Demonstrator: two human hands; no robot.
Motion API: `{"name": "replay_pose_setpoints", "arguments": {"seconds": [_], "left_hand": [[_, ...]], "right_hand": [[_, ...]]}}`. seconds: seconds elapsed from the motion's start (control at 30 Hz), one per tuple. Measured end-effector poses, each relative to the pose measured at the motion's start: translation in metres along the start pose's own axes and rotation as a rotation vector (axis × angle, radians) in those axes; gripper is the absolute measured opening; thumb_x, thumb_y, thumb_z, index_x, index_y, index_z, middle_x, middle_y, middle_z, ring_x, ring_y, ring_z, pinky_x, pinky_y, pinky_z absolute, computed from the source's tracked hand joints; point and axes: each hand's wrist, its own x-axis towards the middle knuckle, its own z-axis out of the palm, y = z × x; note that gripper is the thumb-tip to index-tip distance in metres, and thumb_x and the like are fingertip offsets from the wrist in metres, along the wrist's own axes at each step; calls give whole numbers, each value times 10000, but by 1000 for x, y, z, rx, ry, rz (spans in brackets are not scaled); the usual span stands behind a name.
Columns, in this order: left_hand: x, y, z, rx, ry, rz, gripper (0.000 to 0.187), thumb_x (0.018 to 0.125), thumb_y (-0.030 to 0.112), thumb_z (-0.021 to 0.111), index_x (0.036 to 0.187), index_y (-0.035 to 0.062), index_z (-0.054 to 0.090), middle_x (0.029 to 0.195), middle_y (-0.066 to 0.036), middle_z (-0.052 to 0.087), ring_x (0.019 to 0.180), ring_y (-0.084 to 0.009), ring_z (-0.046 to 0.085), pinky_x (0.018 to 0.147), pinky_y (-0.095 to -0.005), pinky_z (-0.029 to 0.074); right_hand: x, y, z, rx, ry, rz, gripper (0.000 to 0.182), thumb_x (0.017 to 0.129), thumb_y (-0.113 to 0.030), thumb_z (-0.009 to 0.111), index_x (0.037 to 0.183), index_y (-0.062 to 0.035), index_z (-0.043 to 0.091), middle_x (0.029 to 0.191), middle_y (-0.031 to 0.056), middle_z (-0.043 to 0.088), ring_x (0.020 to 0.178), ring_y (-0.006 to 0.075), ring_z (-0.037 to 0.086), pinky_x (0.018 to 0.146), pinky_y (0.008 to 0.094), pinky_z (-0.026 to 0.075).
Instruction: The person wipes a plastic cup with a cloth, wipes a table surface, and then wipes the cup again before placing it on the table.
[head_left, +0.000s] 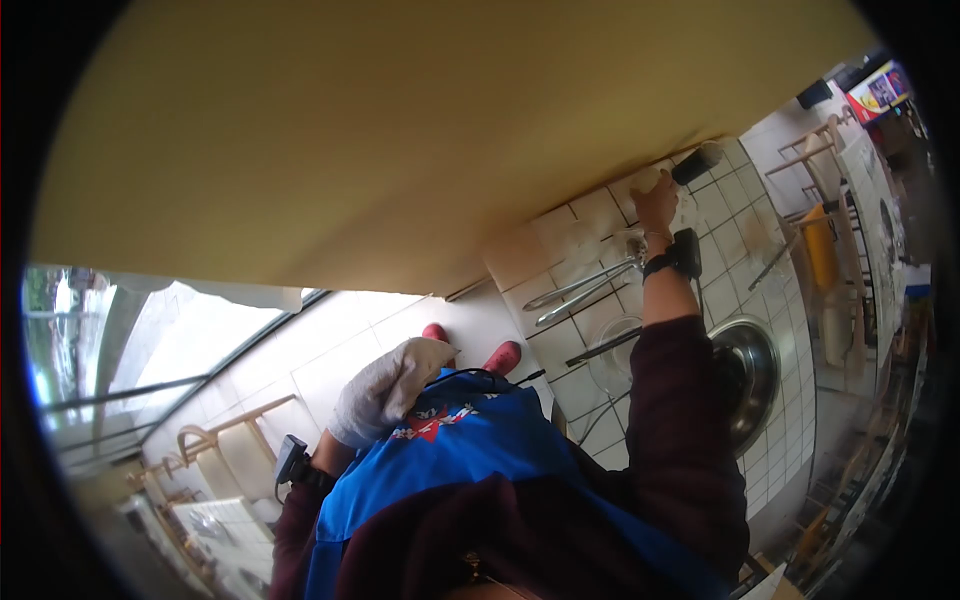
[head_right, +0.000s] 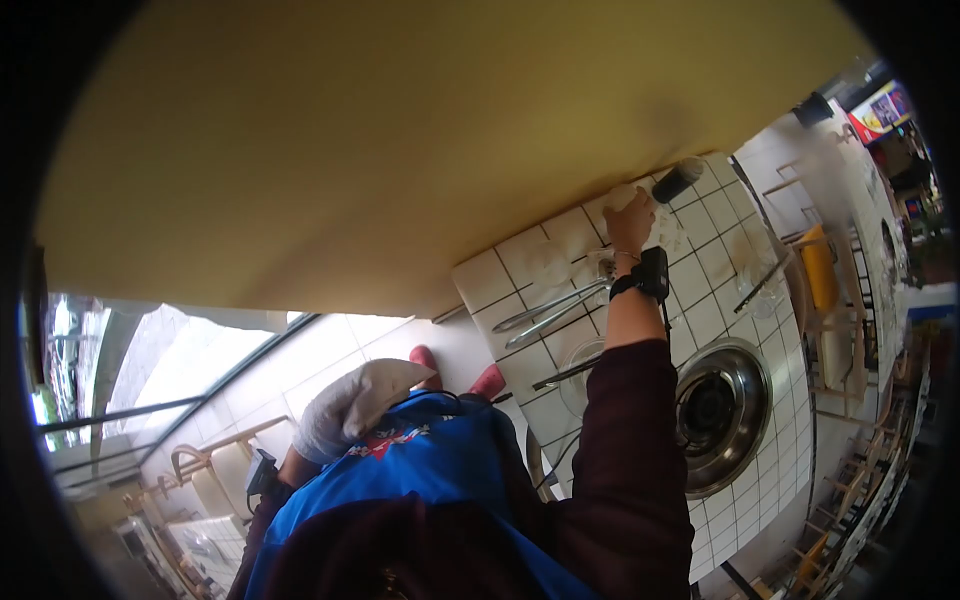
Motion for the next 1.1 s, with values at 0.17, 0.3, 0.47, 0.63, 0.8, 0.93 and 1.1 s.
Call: {"name": "replay_pose_setpoints", "arguments": {"seconds": [0.17, 0.3, 0.47, 0.63, 0.8, 0.93, 1.1], "left_hand": [[-11, -131, -38, -29, -478, -329, 241, 860, 153, 586, 1072, 40, 583, 994, -63, 602, 973, -183, 568, 842, -311, 441], [39, -79, -30, 554, -510, 718, 178, 825, 144, 559, 974, 54, 593, 868, -105, 598, 798, -266, 596, 694, -363, 474], [67, -65, -27, 607, -605, 668, 238, 729, 51, 606, 966, 53, 614, 838, -122, 607, 765, -304, 585, 690, -371, 476], [50, -44, -37, 360, -558, 715, 294, 708, 40, 664, 1000, 50, 626, 941, -127, 635, 871, -299, 601, 778, -357, 479], [26, -7, -56, 380, -683, 886, 297, 746, 68, 636, 1039, 56, 586, 972, -131, 582, 918, -313, 556, 803, -366, 467], [4, 13, -69, 521, -526, 1034, 309, 708, 86, 662, 1004, 77, 575, 1005, -140, 556, 948, -352, 530, 826, -402, 458], [-22, -18, -112, 446, -364, 969, 557, 596, 190, 762, 1123, 142, 588, 1063, -109, 589, 922, -323, 584, 767, -405, 480]], "right_hand": [[-40, -30, -82, 340, 307, -314, 762, 660, -155, 763, 1301, -21, 372, 1196, 187, 439, 1128, 341, 452, 928, 434, 417], [-130, -80, -173, 751, 242, -340, 843, 709, -194, 755, 1366, 18, 272, 1240, 173, 417, 1206, 280, 415, 1004, 392, 358], [-219, -109, -223, 572, 204, -390, 860, 700, -202, 763, 1371, 12, 269, 1248, 165, 442, 1195, 260, 440, 1015, 362, 349], [-294, -145, -230, 1011, 16, -222, 820, 721, -153, 744, 1377, -5, 276, 1270, 127, 460, 1203, 214, 449, 1030, 351, 336], [-351, -181, -234, 1209, -112, -176, 792, 730, -79, 718, 1388, -30, 280, 1313, 90, 429, 1240, 186, 408, 1056, 351, 309], [-383, -224, -242, 1239, -180, -283, 814, 704, -17, 717, 1389, -64, 279, 1356, 99, 371, 1263, 197, 380, 1056, 362, 311], [-413, -258, -243, 1166, -182, -380, 831, 685, 8, 725, 1381, -75, 279, 1352, 123, 361, 1256, 213, 391, 1038, 362, 336]]}}
